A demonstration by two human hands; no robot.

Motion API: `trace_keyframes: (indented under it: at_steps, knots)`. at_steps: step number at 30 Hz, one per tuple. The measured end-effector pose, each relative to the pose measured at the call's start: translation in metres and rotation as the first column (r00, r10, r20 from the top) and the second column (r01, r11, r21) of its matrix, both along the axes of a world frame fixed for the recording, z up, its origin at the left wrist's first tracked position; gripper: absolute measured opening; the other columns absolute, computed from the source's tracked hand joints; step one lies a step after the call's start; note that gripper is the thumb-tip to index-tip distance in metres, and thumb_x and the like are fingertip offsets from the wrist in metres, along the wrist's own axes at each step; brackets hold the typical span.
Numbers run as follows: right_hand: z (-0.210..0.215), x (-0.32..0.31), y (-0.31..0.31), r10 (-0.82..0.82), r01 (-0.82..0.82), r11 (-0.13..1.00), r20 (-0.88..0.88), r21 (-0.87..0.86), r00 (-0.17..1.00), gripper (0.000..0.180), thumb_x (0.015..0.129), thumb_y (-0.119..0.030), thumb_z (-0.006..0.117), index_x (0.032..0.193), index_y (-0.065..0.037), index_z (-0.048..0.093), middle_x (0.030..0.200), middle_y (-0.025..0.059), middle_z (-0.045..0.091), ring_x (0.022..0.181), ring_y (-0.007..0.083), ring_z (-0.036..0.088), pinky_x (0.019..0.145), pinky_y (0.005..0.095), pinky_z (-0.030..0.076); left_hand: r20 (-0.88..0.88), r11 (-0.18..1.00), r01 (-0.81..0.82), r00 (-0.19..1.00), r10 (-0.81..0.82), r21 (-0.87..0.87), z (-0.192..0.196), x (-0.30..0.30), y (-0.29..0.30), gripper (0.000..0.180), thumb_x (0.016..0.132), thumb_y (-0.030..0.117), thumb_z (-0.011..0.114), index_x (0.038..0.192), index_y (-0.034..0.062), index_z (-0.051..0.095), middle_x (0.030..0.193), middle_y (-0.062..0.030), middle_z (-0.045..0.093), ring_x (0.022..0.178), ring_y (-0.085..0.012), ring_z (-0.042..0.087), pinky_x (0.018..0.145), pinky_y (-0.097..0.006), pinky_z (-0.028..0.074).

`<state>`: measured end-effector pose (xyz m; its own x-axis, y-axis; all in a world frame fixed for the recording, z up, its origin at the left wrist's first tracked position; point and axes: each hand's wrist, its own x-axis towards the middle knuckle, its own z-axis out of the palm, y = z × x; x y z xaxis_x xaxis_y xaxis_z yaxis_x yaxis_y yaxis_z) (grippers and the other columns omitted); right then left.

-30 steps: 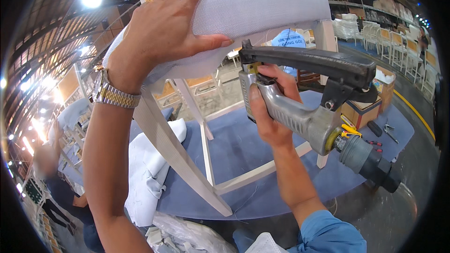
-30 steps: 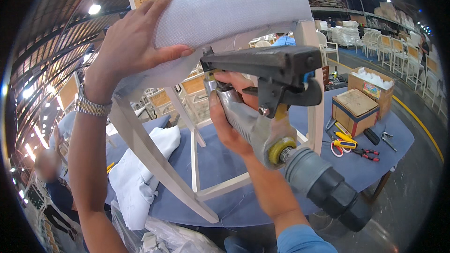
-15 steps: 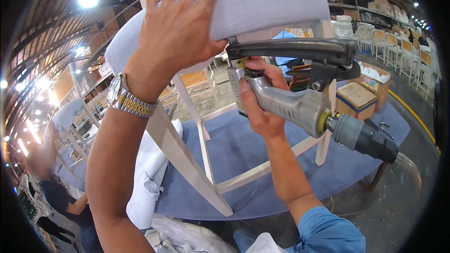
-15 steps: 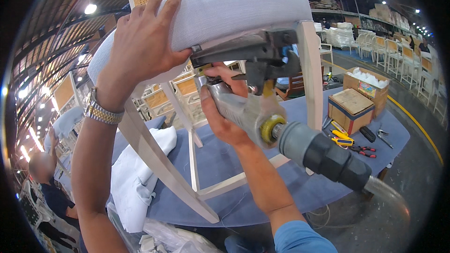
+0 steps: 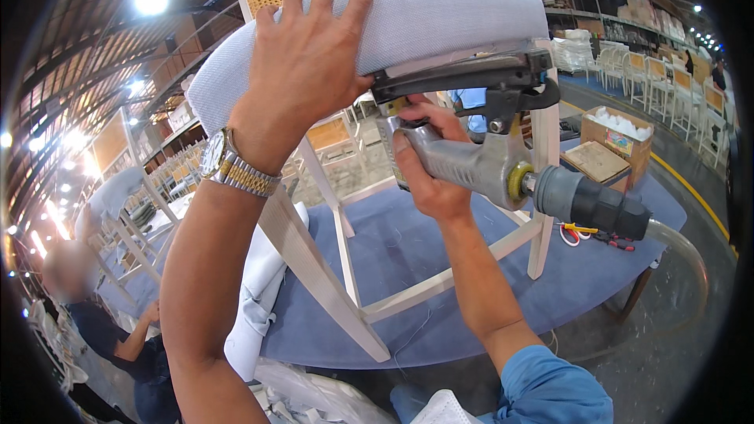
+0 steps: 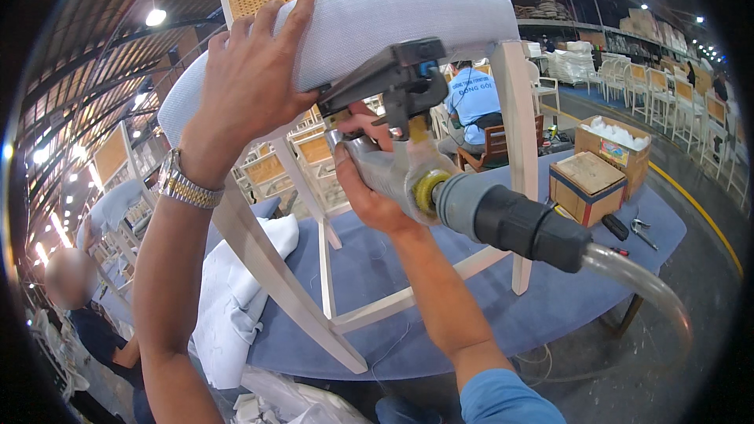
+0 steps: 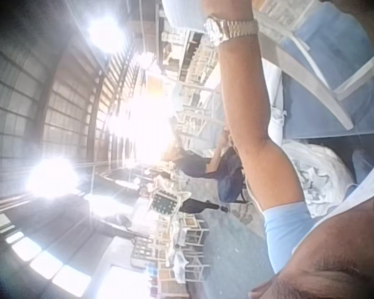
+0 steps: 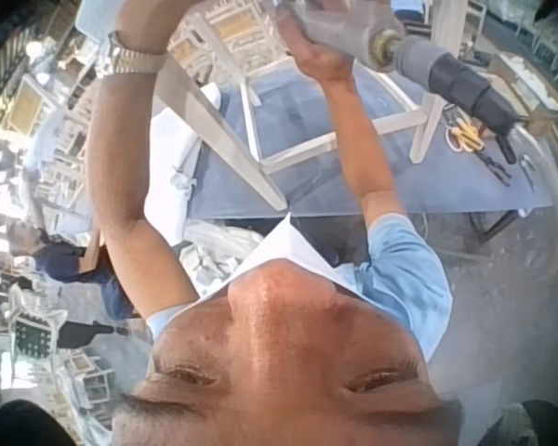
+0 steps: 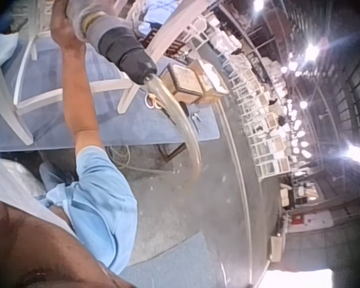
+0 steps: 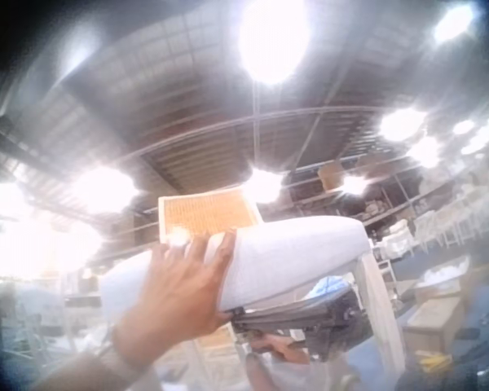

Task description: The person staples white fabric onto a wooden chair seat using a pneumatic staple gun, then trims excess fabric with a utility knife and scissors. The person repeatedly repositions the chair and fabric to secure and finish the edges.

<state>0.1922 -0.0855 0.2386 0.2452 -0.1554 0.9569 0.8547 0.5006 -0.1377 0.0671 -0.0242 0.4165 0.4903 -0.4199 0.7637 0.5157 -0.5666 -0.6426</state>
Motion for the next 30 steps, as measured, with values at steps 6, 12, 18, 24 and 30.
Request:
trace_keyframes:
  at_steps: [6, 12, 18, 24, 30]
  knots:
    - [0.005, 0.000, 0.002, 0.037, -0.037, 0.999, -0.002, 0.000, 0.999, 0.036, 0.092, -0.021, 0.073, 0.122, -0.003, 0.066, 0.103, 0.0092, 0.071, 0.085, 0.0171, 0.065, 0.076, 0.0316, 0.053, 0.011, 0.998, -0.038, 0.999, 0.038, 0.052, 0.000, 0.002, 0.002, 0.094, 0.074, 0.019, 0.084, 0.156, 0.0263, 0.038, 0.138, -0.0223, 0.056, 0.120, -0.0411, 0.058, 0.098, -0.056, 0.045]
    - [-0.001, -0.007, -0.007, 0.127, -0.127, 0.992, -0.011, 0.013, 0.992, 0.036, 0.092, -0.021, 0.073, 0.122, -0.002, 0.067, 0.103, 0.0090, 0.071, 0.084, 0.0168, 0.065, 0.075, 0.0315, 0.053, 0.009, 0.981, -0.034, 0.999, 0.033, 0.191, -0.030, -0.004, 0.010, 0.094, 0.077, 0.021, 0.079, 0.159, 0.0248, 0.032, 0.157, -0.0272, 0.036, 0.146, -0.0439, 0.034, 0.117, -0.061, 0.026]
    - [-0.030, 0.009, -0.048, 0.227, -0.226, 0.973, -0.005, 0.056, 0.974, 0.036, 0.091, -0.021, 0.074, 0.122, -0.002, 0.067, 0.102, 0.0088, 0.071, 0.083, 0.0166, 0.065, 0.074, 0.0314, 0.053, -0.410, 0.992, 0.114, 0.903, -0.126, -0.054, -0.044, -0.049, -0.003, 0.087, 0.081, 0.042, 0.078, 0.157, 0.0222, 0.039, 0.167, -0.0135, 0.025, 0.155, -0.0324, 0.022, 0.125, -0.051, 0.021]
    - [-0.029, -0.008, -0.038, 0.254, -0.254, 0.966, 0.005, 0.054, 0.967, 0.036, 0.091, -0.020, 0.074, 0.122, -0.002, 0.066, 0.102, 0.0089, 0.071, 0.083, 0.0167, 0.065, 0.074, 0.0315, 0.053, -0.175, 0.991, 0.117, 0.976, -0.126, -0.064, 0.072, -0.046, 0.027, 0.082, 0.091, 0.069, 0.057, 0.152, 0.0164, 0.046, 0.152, -0.0214, 0.047, 0.140, -0.0386, 0.047, 0.116, -0.050, 0.037]
    - [-0.018, -0.018, -0.017, 0.204, -0.205, 0.977, 0.028, 0.048, 0.979, 0.036, 0.091, -0.019, 0.074, 0.122, -0.002, 0.066, 0.103, 0.0091, 0.071, 0.084, 0.0169, 0.065, 0.075, 0.0316, 0.052, -0.300, 0.982, -0.051, 0.954, -0.006, -0.180, 0.046, -0.037, 0.014, 0.112, 0.075, 0.085, 0.062, 0.158, 0.0173, 0.034, 0.138, -0.0232, 0.059, 0.112, -0.0398, 0.068, 0.092, -0.047, 0.058]
